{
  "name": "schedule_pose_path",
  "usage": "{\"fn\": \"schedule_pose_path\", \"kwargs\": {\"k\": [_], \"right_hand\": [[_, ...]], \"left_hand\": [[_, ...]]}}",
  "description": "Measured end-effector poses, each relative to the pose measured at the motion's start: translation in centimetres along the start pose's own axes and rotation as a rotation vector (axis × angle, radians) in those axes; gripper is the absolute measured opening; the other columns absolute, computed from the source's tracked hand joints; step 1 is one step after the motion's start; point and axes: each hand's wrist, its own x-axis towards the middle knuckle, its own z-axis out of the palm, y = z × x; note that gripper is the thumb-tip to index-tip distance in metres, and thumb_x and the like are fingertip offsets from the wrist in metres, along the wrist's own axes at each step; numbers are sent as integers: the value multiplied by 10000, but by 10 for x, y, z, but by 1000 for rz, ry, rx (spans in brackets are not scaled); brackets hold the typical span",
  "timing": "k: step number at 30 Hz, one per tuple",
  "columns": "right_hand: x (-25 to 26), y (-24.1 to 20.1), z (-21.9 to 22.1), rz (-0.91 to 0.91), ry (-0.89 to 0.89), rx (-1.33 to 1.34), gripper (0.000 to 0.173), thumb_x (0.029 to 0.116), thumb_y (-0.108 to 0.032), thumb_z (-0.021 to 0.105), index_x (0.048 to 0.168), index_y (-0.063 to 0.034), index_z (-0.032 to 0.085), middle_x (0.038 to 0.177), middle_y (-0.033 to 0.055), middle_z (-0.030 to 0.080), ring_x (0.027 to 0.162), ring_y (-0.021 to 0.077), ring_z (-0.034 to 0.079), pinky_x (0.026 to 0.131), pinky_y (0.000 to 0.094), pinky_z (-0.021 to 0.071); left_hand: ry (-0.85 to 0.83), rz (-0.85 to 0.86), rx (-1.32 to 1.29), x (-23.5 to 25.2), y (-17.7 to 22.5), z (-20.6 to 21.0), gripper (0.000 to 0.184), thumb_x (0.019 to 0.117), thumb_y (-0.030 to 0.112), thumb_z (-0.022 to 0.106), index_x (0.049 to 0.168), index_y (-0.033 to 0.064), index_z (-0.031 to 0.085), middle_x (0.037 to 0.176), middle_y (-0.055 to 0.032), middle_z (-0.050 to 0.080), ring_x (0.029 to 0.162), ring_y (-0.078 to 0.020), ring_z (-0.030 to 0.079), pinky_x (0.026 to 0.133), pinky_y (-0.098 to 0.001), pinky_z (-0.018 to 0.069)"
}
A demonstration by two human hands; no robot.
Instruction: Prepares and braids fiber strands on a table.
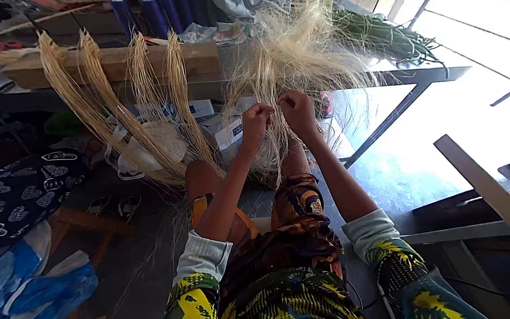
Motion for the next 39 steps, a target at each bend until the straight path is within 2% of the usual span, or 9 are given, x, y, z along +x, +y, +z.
{"fn": "schedule_pose_path", "kwargs": {"k": [2, 4, 5, 7, 12, 20, 33, 37, 39], "right_hand": [[-3, -9, -1, 28, 14, 1, 192, 958, -60, 551, 961, -25, 739, 904, 109, 704, 760, 191, 647, 704, 403, 527], [-1, -49, -24, 297, -214, -49, 229, 1049, -42, 475, 1149, -37, 681, 1099, 107, 673, 943, 189, 635, 881, 380, 512], [-6, -28, -10, 104, -26, -14, 217, 989, -37, 515, 1028, -26, 728, 956, 105, 701, 785, 163, 640, 725, 339, 528], [-4, -5, 0, -70, 37, 70, 193, 958, -53, 550, 952, -25, 741, 866, 94, 695, 707, 148, 621, 663, 340, 519], [-4, -13, -3, 108, -141, -34, 207, 992, -120, 549, 1002, -33, 736, 912, 116, 708, 824, 254, 670, 766, 500, 525], [4, 3, 12, 211, -82, 395, 157, 987, -105, 632, 975, 34, 705, 744, 42, 633, 581, 54, 528, 589, 242, 476], [-3, -4, 7, 392, -99, 712, 223, 1014, -87, 537, 800, -65, 595, 595, -59, 501, 495, 22, 456, 511, 197, 421], [-9, -6, 3, 440, -108, 805, 237, 1027, -98, 516, 802, -89, 587, 602, -65, 501, 489, 21, 453, 503, 184, 423], [-12, -7, 2, 443, -114, 840, 237, 1026, -100, 523, 800, -88, 595, 607, -60, 502, 492, 21, 450, 497, 182, 414]], "left_hand": [[-8, 10, 7, -1, -2, 0, 110, 1021, 68, 582, 947, 17, 645, 688, 16, 571, 548, -16, 493, 492, -152, 389], [-7, 8, 8, -2, -2, 2, 101, 1022, 63, 581, 952, 17, 639, 681, 21, 561, 548, -17, 488, 501, -155, 392], [-9, 12, 8, -1, -3, 3, 99, 1022, 62, 579, 956, 16, 637, 684, 22, 561, 552, -17, 493, 508, -155, 400], [-5, 17, -5, 0, -6, 4, 99, 1020, 60, 584, 953, 14, 641, 687, 19, 565, 552, -19, 497, 510, -155, 408], [-3, 17, -13, -2, -4, 6, 110, 1022, 53, 576, 935, 19, 633, 700, 16, 567, 558, -24, 502, 511, -160, 417], [17, -6, 18, -3, -2, 3, 138, 1029, 81, 579, 940, 13, 661, 755, -2, 629, 571, -17, 518, 506, -161, 409], [108, -27, 61, 0, -4, -3, 179, 1028, 57, 544, 885, 8, 640, 756, -10, 628, 585, -26, 532, 532, -169, 424], [189, 172, 436, -9, -3, -10, 224, 1003, 129, 591, 1147, -32, 650, 1009, -150, 643, 801, -200, 604, 737, -367, 514], [270, 336, 549, -25, 2, -7, 266, 994, 159, 605, 1191, -17, 636, 1033, -165, 604, 776, -209, 591, 678, -349, 509]]}}
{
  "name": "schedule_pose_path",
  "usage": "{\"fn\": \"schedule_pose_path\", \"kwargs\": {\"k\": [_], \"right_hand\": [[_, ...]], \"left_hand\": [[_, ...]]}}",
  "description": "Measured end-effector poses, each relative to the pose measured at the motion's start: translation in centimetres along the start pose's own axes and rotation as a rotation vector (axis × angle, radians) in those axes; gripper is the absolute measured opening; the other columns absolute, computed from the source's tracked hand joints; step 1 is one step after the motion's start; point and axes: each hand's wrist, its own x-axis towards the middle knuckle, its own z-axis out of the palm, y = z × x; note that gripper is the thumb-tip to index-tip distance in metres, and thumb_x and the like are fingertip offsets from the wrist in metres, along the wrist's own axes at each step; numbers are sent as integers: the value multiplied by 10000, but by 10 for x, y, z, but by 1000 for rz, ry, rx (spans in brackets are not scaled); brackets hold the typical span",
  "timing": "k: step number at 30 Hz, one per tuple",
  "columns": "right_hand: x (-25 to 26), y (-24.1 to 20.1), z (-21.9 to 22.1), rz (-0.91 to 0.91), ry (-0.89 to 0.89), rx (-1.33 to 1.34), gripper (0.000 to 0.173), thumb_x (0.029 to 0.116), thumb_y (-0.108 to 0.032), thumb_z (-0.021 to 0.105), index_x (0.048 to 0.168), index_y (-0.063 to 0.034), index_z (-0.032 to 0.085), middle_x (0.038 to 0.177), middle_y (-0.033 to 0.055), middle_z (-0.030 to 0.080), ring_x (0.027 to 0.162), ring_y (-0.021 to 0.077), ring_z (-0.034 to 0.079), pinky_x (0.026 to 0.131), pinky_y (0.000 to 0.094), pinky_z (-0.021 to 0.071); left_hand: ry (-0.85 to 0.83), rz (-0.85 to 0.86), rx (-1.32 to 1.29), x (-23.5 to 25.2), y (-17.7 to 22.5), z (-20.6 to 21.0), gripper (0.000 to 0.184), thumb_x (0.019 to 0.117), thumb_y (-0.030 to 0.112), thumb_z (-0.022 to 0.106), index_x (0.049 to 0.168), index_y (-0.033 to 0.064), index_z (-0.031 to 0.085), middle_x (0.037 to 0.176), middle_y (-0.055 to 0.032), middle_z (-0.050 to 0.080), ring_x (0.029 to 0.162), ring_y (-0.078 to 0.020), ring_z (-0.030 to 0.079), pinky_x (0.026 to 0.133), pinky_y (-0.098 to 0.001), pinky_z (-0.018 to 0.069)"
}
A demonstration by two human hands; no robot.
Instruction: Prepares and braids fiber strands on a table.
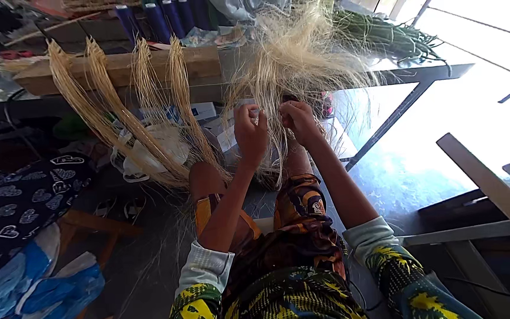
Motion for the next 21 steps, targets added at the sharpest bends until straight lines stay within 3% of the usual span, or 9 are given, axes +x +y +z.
{"fn": "schedule_pose_path", "kwargs": {"k": [3, 6, 9, 12, 15, 18, 21], "right_hand": [[-6, -1, 0, 8, -19, 31, 207, 1030, -94, 516, 855, -71, 623, 624, -68, 522, 496, 7, 452, 491, 169, 409], [-10, -1, 2, 2, -25, 45, 206, 1022, -82, 517, 850, -67, 630, 620, -60, 530, 500, 13, 460, 494, 173, 412], [-13, 1, 2, -34, -47, 57, 192, 1006, -73, 522, 849, -68, 633, 619, -68, 520, 498, 7, 442, 492, 174, 393], [-18, 4, 2, -67, -76, 69, 203, 1018, -84, 523, 862, -58, 650, 616, -69, 523, 492, 5, 430, 485, 170, 379], [-22, 10, 4, -96, -97, 69, 177, 1007, -71, 548, 899, -28, 682, 633, -60, 552, 505, 6, 444, 494, 175, 391], [-25, 6, 8, -65, -42, 88, 174, 1003, -56, 535, 884, -45, 662, 625, -68, 537, 497, 5, 445, 493, 171, 405], [-16, -2, 6, -18, 67, 141, 238, 1013, -88, 510, 804, -98, 622, 590, -82, 497, 477, 7, 434, 476, 173, 397]], "left_hand": [[24, 176, 22, -20, 15, -5, 169, 967, 122, 637, 1077, 8, 693, 961, -128, 532, 688, -153, 502, 587, -257, 435], [-97, 103, -12, -24, 21, -4, 163, 976, 176, 677, 1053, 34, 696, 984, -116, 516, 764, -178, 487, 667, -306, 421], [-58, 72, -104, -18, 13, 5, 134, 965, 135, 681, 977, 2, 696, 910, -92, 518, 734, -133, 485, 650, -251, 418], [-117, 116, -121, -31, 16, -5, 121, 1002, 143, 628, 1004, 24, 649, 944, -102, 509, 732, -152, 478, 618, -260, 403], [-177, 54, -132, -47, 22, -16, 115, 1004, 153, 603, 960, 46, 609, 966, -109, 512, 736, -177, 487, 604, -292, 418], [-214, -21, -134, -58, 27, -19, 103, 981, 117, 577, 934, 37, 621, 976, -109, 524, 739, -170, 498, 601, -298, 438], [-408, -102, -164, -70, 29, -34, 128, 993, 97, 569, 911, 21, 630, 971, -95, 526, 784, -153, 517, 669, -303, 452]]}}
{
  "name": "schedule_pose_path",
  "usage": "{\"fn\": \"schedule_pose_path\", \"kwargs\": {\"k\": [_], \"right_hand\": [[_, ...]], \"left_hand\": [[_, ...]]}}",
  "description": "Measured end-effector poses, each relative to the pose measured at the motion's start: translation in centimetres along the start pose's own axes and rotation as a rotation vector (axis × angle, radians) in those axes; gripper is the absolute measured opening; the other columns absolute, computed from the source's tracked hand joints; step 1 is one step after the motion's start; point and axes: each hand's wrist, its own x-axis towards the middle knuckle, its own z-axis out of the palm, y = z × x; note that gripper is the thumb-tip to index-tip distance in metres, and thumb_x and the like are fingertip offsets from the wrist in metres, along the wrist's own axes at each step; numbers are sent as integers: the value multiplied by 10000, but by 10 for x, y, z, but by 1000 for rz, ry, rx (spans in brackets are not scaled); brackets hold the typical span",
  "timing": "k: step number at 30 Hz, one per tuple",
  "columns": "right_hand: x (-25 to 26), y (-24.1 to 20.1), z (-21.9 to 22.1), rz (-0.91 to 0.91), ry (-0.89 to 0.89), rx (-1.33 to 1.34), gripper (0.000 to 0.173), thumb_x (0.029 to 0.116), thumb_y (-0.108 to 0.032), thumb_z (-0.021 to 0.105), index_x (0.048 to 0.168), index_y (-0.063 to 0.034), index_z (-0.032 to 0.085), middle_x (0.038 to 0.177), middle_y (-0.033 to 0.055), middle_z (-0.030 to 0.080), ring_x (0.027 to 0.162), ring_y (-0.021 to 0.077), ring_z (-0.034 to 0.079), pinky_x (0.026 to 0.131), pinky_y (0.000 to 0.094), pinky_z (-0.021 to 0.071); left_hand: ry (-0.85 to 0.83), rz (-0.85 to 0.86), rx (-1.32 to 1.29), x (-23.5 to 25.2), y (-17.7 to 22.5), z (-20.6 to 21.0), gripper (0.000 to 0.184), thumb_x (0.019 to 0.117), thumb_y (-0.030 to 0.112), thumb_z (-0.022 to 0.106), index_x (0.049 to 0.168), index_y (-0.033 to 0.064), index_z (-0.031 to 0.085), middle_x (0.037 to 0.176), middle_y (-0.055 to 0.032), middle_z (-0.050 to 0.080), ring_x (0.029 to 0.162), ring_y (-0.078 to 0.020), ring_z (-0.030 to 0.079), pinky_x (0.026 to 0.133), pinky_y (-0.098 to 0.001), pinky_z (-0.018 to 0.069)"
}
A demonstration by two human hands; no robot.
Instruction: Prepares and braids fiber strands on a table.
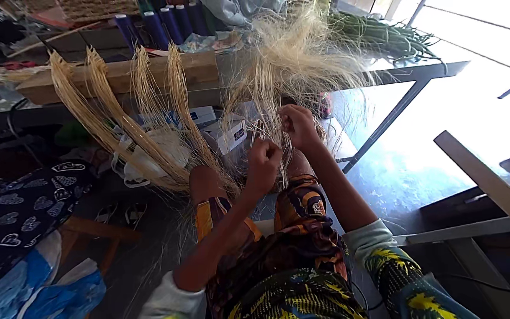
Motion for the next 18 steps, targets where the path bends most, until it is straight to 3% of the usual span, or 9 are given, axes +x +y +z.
{"fn": "schedule_pose_path", "kwargs": {"k": [2, 5, 9, 12, 15, 17, 18], "right_hand": [[10, -8, -5, 7, 60, 6, 269, 1014, -111, 496, 761, -124, 586, 577, -89, 472, 458, 5, 405, 455, 172, 374], [24, -16, -12, 10, 85, 15, 271, 1000, -135, 490, 733, -165, 526, 573, -99, 429, 447, 6, 352, 438, 180, 332], [25, -15, -4, 51, 101, 61, 282, 990, -134, 475, 712, -184, 486, 546, -106, 388, 430, 4, 326, 424, 173, 302], [22, -11, 8, 93, 105, 91, 268, 1019, -162, 472, 756, -171, 524, 555, -109, 391, 436, 4, 329, 428, 175, 309], [21, -11, 18, 110, 115, 124, 253, 1003, -149, 501, 751, -176, 516, 541, -106, 362, 428, 10, 307, 423, 181, 289], [20, -13, 20, 118, 129, 150, 250, 1001, -143, 515, 752, -172, 519, 522, -105, 325, 412, 14, 279, 413, 184, 270], [18, -16, 19, 116, 132, 148, 245, 997, -144, 523, 754, -169, 528, 513, -107, 307, 405, 15, 270, 407, 185, 264]], "left_hand": [[-154, -45, 17, -20, 3, -22, 161, 1001, 104, 539, 923, 6, 639, 1020, -101, 533, 876, -163, 542, 746, -325, 480], [-237, -87, 111, -65, 13, -74, 206, 990, 146, 494, 914, 33, 648, 1114, -66, 547, 953, -80, 550, 801, -241, 480], [-161, -70, 171, -118, 26, -125, 197, 952, 162, 537, 863, 40, 662, 1162, -59, 561, 900, 1, 559, 708, -133, 474], [-88, -81, 222, -145, 19, -139, 148, 882, 154, 562, 818, 53, 649, 1145, -57, 576, 850, 20, 557, 658, -114, 463], [-125, -155, 474, -168, 0, -139, 109, 808, 136, 618, 793, 36, 659, 1182, -132, 588, 865, -121, 614, 662, -266, 532], [-194, -236, 641, -179, -11, -135, 120, 816, 124, 674, 832, 8, 701, 1258, -178, 597, 937, -259, 665, 730, -440, 576], [-210, -263, 695, -181, -15, -133, 134, 826, 135, 686, 856, 9, 724, 1281, -174, 602, 983, -289, 676, 767, -479, 583]]}}
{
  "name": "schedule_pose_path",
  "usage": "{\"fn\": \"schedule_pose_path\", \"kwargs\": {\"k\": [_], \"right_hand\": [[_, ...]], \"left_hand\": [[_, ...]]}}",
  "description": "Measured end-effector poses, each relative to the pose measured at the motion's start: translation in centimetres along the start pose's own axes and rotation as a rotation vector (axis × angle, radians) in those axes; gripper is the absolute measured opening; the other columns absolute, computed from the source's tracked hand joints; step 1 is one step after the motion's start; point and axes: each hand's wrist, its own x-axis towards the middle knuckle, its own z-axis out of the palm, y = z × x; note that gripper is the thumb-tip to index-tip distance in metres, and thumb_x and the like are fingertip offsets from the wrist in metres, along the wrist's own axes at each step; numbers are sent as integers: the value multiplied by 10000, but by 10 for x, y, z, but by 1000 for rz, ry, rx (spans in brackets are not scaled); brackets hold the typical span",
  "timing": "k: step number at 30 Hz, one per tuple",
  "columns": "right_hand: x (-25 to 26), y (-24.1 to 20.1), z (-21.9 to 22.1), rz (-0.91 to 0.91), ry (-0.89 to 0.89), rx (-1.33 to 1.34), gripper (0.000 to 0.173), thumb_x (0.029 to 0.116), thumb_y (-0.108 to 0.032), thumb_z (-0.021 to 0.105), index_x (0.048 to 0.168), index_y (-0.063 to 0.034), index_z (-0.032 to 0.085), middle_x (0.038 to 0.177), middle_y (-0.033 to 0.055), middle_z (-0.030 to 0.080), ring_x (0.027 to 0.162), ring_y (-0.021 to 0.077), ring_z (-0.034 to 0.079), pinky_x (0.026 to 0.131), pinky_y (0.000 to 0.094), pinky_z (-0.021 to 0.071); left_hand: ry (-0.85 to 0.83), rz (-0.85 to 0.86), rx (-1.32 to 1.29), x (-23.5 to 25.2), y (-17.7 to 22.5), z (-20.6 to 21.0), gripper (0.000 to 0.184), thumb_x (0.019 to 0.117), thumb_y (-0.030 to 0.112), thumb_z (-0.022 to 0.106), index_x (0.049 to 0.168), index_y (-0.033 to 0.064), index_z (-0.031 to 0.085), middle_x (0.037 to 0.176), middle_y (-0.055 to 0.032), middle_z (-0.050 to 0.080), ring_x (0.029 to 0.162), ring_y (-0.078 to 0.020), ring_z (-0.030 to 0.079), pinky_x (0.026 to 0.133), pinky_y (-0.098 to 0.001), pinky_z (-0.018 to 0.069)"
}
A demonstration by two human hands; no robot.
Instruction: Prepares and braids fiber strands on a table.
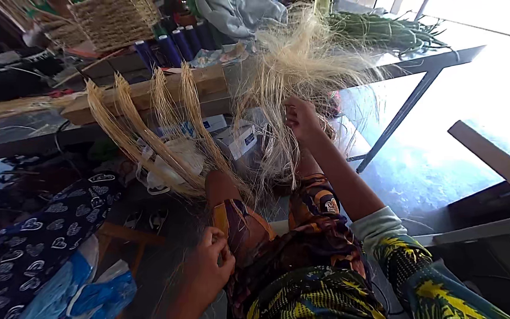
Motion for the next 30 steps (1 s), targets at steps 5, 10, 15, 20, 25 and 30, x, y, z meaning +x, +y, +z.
{"fn": "schedule_pose_path", "kwargs": {"k": [5, 10, 15, 20, 25, 30], "right_hand": [[-29, -7, -14, 97, -96, 5, 252, 1004, -147, 509, 757, -162, 555, 501, -115, 295, 393, 3, 248, 392, 176, 239], [-65, -4, -24, 220, -347, -18, 262, 1026, -189, 469, 771, -202, 528, 534, -127, 335, 413, -18, 262, 397, 154, 244], [-106, 12, -21, 197, -429, -11, 256, 1040, -148, 441, 845, -141, 607, 530, -114, 365, 421, -18, 309, 420, 146, 288], [-120, 18, -23, -78, -269, -213, 142, 983, -76, 531, 873, -101, 617, 571, -78, 416, 437, -5, 322, 430, 157, 304], [-108, 11, -37, -157, -178, -205, 194, 1005, -183, 500, 828, -174, 576, 558, -73, 373, 426, 10, 292, 427, 171, 282], [-89, 5, -32, -124, -128, -29, 265, 1016, -140, 457, 772, -186, 550, 574, -110, 393, 458, -1, 315, 453, 171, 299]], "left_hand": [[258, 93, 22, 19, 18, -12, 212, 858, 223, 635, 889, 27, 712, 1249, -185, 608, 962, -287, 672, 706, -455, 580], [477, 315, -189, 66, 60, -15, 235, 933, 200, 548, 947, 26, 705, 1141, -136, 640, 968, -175, 643, 766, -316, 555], [220, 288, -732, 113, 107, 17, 387, 991, 192, 581, 1293, -49, 569, 1170, -139, 643, 1061, -173, 643, 906, -350, 542], [14, 133, -1153, 94, 121, 29, 196, 1079, 125, 417, 981, 59, 573, 708, 62, 544, 579, -25, 529, 582, -197, 497], [2, 32, -1066, 29, 59, -1, 307, 1072, 206, 389, 850, 207, 600, 612, 140, 421, 484, 33, 360, 452, -137, 325], [108, -52, -983, -44, 6, -28, 302, 1073, 259, 448, 837, 261, 637, 638, 165, 481, 501, 62, 392, 470, -112, 358]]}}
